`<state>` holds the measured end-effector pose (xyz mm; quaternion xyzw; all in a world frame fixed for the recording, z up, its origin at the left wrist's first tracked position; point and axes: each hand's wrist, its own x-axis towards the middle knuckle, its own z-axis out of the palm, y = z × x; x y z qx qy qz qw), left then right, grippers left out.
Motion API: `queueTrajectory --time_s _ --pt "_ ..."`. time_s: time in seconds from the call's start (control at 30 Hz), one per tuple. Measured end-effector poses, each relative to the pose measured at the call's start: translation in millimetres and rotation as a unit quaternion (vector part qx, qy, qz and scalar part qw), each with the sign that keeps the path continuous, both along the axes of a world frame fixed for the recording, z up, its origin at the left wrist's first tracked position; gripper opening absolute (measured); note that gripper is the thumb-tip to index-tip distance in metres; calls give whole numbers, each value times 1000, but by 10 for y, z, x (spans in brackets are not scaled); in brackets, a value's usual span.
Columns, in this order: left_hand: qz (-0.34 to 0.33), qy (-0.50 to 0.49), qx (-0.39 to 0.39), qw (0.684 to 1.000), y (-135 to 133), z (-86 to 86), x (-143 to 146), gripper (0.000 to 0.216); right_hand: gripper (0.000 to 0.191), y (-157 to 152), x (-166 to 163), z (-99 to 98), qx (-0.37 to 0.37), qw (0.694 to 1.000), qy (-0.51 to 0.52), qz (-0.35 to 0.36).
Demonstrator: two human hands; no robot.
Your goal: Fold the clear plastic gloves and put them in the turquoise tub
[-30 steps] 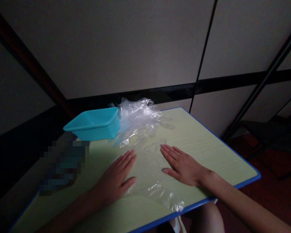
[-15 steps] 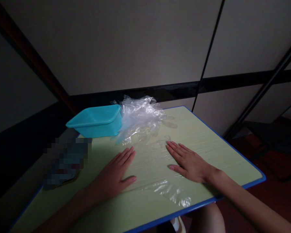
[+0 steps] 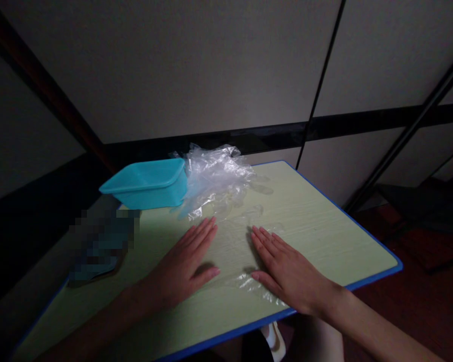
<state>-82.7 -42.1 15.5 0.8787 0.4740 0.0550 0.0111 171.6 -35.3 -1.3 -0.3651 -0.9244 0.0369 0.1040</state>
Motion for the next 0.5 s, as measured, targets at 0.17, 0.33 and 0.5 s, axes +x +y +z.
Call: queueTrajectory --time_s 0.17,0.33,0.5 --pt "-88 -6 -19 996 11 26 450 62 69 -118 100 -110 5 1000 -14 7" --pt "-108 -11 -23 994 92 -155 787 59 72 -138 167 -147 19 999 -31 9" --pt "-108 -11 -27 994 131 -232 717 70 72 -151 170 -166 35 998 -43 5"
